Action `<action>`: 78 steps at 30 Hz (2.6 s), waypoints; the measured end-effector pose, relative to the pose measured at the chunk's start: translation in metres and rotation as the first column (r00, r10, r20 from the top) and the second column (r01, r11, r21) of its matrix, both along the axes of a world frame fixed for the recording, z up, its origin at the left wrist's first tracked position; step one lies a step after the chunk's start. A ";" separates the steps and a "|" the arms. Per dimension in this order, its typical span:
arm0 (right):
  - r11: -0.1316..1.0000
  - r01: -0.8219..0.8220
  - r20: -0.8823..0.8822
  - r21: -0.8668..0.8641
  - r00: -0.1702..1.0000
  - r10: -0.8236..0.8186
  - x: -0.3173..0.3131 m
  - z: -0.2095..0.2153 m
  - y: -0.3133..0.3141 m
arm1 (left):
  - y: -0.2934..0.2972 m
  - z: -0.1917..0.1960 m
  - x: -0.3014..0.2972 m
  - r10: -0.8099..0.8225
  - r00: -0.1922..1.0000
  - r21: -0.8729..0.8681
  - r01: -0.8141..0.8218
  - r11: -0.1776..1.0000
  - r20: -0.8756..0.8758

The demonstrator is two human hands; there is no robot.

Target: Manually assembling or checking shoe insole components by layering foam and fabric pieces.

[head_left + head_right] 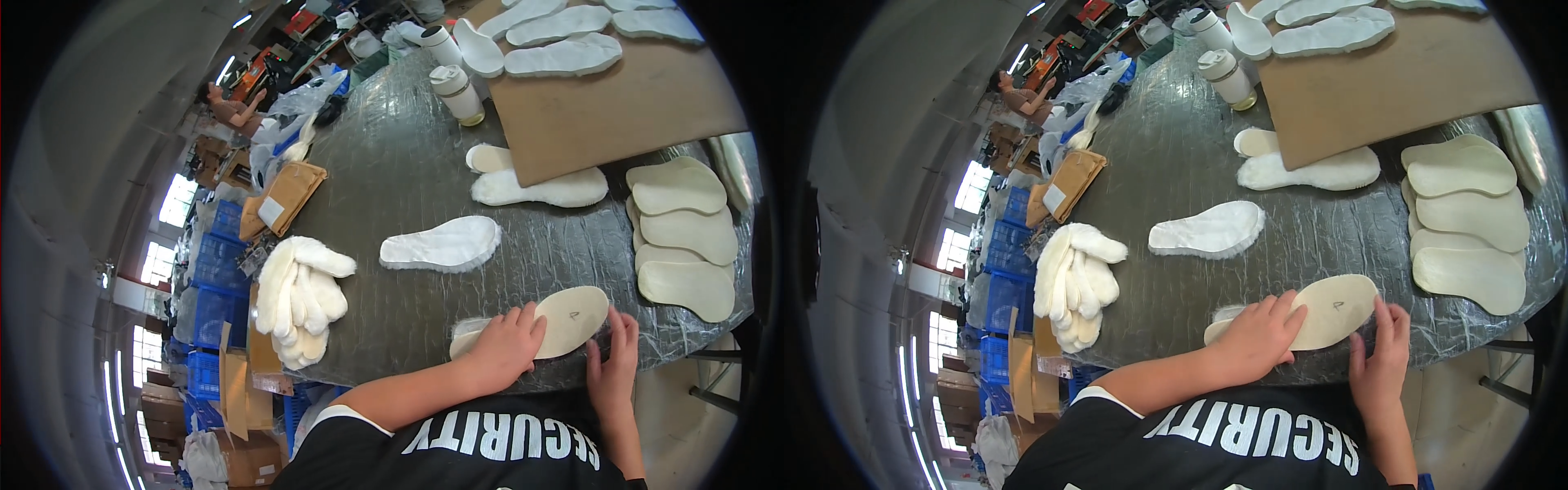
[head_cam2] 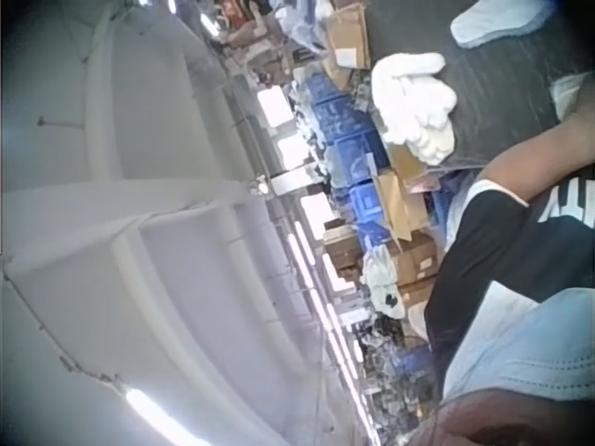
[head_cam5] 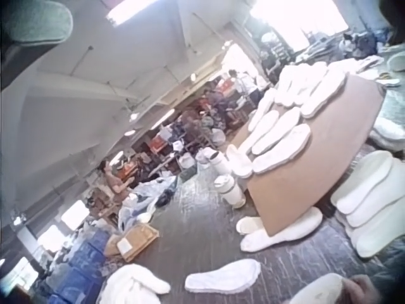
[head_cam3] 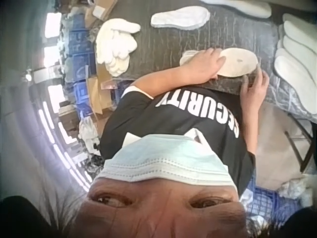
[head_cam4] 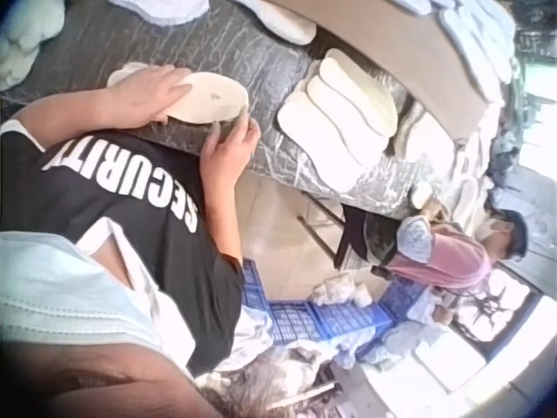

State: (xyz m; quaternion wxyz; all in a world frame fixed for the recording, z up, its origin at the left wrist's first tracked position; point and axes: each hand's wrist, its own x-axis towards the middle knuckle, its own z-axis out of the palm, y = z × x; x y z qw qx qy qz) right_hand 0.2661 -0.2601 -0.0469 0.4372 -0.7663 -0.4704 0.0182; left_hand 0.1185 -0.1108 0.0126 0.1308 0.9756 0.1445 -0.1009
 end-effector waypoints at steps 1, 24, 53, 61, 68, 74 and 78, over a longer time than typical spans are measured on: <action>1.000 0.010 -0.112 0.005 0.994 -0.010 0.005 -0.003 0.001 | 0.000 0.001 -0.002 -0.003 1.000 -0.001 0.003 1.000 0.026; 1.000 -0.006 -0.724 0.025 0.689 0.022 0.029 -0.006 0.015 | 0.010 0.025 -0.036 0.223 0.968 -0.443 -0.148 0.884 0.120; 0.669 -0.718 0.320 -0.195 0.598 0.735 -0.064 0.041 0.091 | 0.056 -0.053 -0.143 0.665 0.646 -0.512 -0.454 0.729 0.375; 0.640 -0.747 0.336 -0.181 0.564 0.754 -0.073 0.036 0.079 | 0.055 -0.069 -0.125 0.769 0.592 -0.786 -0.347 0.513 0.241; 0.697 -0.706 0.347 -0.123 0.628 0.697 -0.066 0.038 0.071 | 0.065 -0.069 -0.121 0.751 0.645 -0.917 -0.204 0.344 0.138; 0.663 -0.746 0.329 -0.063 0.612 0.719 -0.060 0.041 0.088 | 0.074 -0.059 -0.119 0.788 0.588 -0.896 -0.229 0.381 0.185; 0.665 -0.747 0.289 -0.008 0.635 0.717 -0.056 0.037 0.090 | 0.080 -0.049 -0.112 0.831 0.549 -0.894 -0.321 0.313 0.093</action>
